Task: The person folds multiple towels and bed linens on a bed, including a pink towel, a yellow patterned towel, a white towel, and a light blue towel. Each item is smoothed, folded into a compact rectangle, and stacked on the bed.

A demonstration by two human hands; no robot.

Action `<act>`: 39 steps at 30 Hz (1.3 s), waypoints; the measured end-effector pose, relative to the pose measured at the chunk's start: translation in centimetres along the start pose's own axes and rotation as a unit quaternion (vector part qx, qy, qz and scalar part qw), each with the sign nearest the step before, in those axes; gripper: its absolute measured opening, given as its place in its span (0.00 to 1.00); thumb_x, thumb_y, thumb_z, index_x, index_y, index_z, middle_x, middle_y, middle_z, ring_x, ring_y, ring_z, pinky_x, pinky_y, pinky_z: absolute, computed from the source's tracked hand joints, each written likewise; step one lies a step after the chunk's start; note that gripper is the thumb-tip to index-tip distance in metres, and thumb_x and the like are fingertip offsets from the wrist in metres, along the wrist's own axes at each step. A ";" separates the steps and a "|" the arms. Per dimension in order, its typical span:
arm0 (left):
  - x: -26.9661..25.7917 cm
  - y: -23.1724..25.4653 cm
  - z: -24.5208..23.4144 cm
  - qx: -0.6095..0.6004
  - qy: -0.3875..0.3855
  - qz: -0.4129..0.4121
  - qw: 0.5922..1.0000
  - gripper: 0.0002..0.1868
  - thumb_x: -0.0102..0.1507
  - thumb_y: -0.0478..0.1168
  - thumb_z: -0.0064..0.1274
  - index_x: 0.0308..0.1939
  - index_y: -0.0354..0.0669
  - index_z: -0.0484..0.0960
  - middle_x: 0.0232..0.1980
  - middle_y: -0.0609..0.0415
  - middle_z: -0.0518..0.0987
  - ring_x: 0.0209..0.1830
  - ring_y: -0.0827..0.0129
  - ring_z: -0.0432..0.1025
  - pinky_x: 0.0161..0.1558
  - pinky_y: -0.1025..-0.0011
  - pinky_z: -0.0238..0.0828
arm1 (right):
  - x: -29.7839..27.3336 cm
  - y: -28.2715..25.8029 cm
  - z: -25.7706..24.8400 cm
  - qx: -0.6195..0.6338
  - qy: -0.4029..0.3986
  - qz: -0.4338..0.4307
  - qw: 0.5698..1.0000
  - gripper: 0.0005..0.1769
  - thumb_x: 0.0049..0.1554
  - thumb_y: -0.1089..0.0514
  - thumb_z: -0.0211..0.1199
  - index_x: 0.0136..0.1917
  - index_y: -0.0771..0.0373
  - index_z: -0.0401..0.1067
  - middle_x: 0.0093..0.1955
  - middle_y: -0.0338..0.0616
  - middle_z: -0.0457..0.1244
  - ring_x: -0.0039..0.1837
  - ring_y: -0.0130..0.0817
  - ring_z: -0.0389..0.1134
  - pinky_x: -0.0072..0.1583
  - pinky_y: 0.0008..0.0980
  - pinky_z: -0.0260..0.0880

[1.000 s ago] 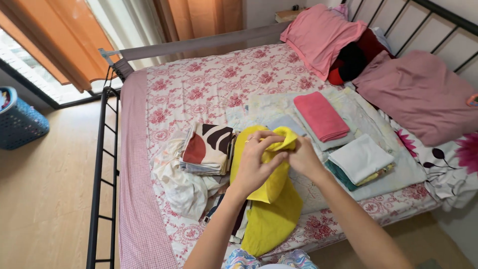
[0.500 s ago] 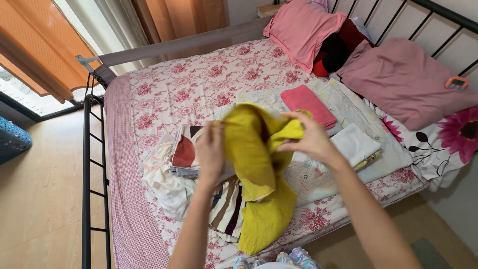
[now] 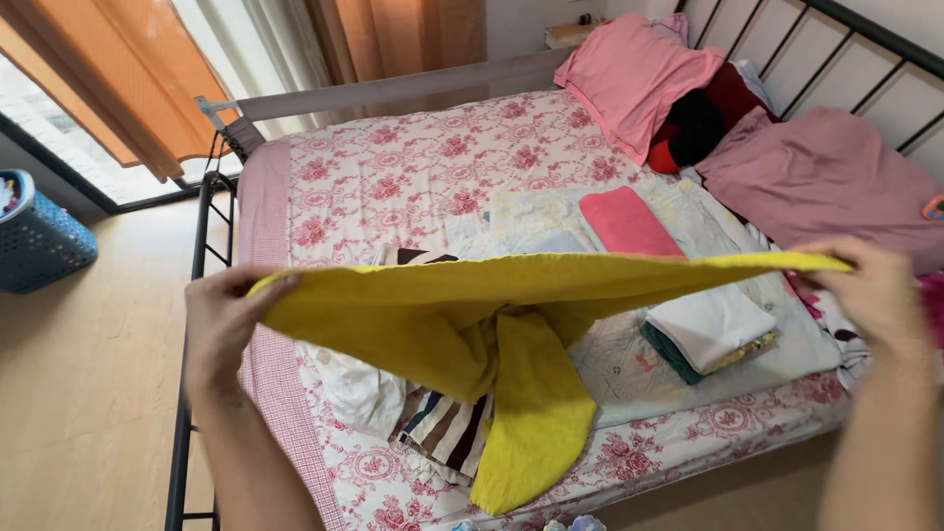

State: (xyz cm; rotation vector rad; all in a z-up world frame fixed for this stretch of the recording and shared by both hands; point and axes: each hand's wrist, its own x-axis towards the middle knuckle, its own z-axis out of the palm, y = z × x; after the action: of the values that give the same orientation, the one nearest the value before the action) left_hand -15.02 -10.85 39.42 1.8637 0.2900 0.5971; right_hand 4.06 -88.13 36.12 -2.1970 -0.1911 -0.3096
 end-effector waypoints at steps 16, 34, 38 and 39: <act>-0.6 -11.9 15.7 -0.085 0.122 -0.156 0.977 0.21 0.63 0.51 0.65 0.32 0.33 0.87 0.24 0.57 0.76 0.21 0.77 0.64 0.25 0.75 0.57 | -1.2 3.1 15.6 0.015 0.095 0.082 0.992 0.18 0.51 0.53 0.79 0.42 0.70 0.76 0.35 0.33 0.63 0.38 0.22 0.58 0.40 0.28 0.59; -16.5 0.2 30.6 -0.271 -0.087 -0.161 0.945 0.20 0.69 0.41 0.52 0.59 0.28 0.82 0.42 0.56 0.84 0.40 0.82 0.72 0.42 0.80 0.72 | -13.4 -18.9 27.5 0.196 0.000 0.060 0.979 0.10 0.51 0.66 0.73 0.48 0.69 0.81 0.42 0.42 0.74 0.42 0.22 0.73 0.46 0.23 0.74; -17.2 0.4 30.7 -0.266 -0.084 -0.158 0.947 0.20 0.69 0.41 0.51 0.59 0.29 0.81 0.43 0.56 0.85 0.41 0.83 0.73 0.44 0.80 0.73 | -13.8 -19.6 27.4 0.185 -0.012 0.036 0.982 0.09 0.52 0.67 0.71 0.49 0.69 0.81 0.47 0.42 0.73 0.45 0.25 0.74 0.46 0.23 0.76; -17.3 0.3 30.6 -0.262 -0.082 -0.151 0.949 0.20 0.69 0.41 0.51 0.60 0.29 0.81 0.44 0.56 0.85 0.41 0.82 0.73 0.44 0.80 0.73 | -13.9 -19.8 27.2 0.184 -0.025 0.021 0.982 0.10 0.52 0.68 0.70 0.49 0.69 0.81 0.48 0.42 0.72 0.46 0.24 0.74 0.47 0.23 0.77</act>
State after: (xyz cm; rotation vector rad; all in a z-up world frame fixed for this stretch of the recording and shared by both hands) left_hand -13.41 -43.69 26.94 1.3102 0.2683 0.2679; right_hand -9.98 -54.86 31.40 -1.8395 -0.2115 -0.1789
